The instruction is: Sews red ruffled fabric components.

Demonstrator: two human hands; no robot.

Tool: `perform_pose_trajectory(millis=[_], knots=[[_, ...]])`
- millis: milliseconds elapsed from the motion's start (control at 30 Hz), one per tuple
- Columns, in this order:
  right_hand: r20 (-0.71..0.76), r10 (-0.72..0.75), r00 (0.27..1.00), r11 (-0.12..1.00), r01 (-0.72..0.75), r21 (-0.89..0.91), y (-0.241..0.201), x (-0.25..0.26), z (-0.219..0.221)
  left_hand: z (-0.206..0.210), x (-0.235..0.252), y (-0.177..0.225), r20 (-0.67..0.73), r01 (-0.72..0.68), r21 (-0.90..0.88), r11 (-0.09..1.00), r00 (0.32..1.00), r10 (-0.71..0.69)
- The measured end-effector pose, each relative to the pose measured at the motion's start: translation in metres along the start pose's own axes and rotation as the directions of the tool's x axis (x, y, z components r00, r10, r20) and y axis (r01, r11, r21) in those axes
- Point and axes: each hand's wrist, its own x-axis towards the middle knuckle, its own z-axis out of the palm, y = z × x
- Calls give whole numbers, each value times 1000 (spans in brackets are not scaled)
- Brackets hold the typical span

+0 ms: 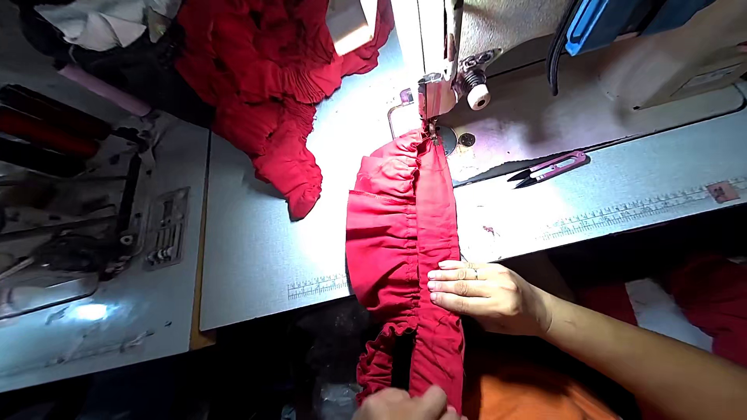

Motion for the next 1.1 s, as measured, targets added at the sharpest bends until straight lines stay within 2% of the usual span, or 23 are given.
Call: perform_pose_trajectory(millis=[67, 133, 233, 267, 333, 400, 467, 500, 600, 667, 733, 800, 867, 967, 1100], knots=[[-40, 39, 998, 998, -37, 43, 0, -5, 3, 1, 16, -22, -39, 52, -27, 998, 998, -53], [-88, 69, 994, 995, -62, 82, -1, -8, 4, -7, 46, -50, -75, 56, -133, 990, 995, -66], [-131, 77, 988, 995, -68, 76, -3, -7, 4, -22, 105, -87, -22, 72, -214, 974, 997, -79], [-140, 76, 987, 995, -66, 76, -3, -7, 4, -21, 123, -103, -9, 88, -152, 984, 996, -91], [-134, 91, 987, 995, -84, 59, -4, -10, 2, -21, 150, -139, 8, 193, 127, 973, 981, -196], [-122, 95, 988, 995, -91, 34, -4, -12, -2, -29, 169, -172, -50, 344, 383, 857, 934, -353], [-131, 92, 987, 996, -89, 30, -4, -13, -2, -45, 184, -191, -88, 449, 499, 741, 877, -472], [-141, 91, 986, 996, -87, 35, -4, -14, 0, -50, 189, -192, -97, 477, 507, 718, 859, -502], [-146, 97, 985, 995, -91, 49, -4, -15, 2, -43, 200, -177, -266, 508, 397, 764, 861, -434], [-140, 99, 985, 994, -92, 56, -4, -16, 2, -36, 210, -167, -290, 601, 280, 748, 796, -531], [-134, 101, 986, 994, -94, 60, -4, -17, 1, -28, 217, -175, -223, 702, 191, 686, 711, -667], [-131, 101, 986, 994, -94, 59, -4, -16, 0, -17, 220, -187, -258, 699, 140, 701, 710, -656], [-141, 109, 984, 993, -101, 62, -5, -16, 2, -8, 222, -193, -326, 632, 91, 770, 749, -577], [-150, 119, 982, 992, -110, 65, -6, -17, 4, -8, 222, -207, -375, 545, 116, 830, 798, -471], [-154, 143, 978, 989, -134, 67, -9, -15, 5, -24, 237, -246, -413, 553, 157, 818, 789, -454]])
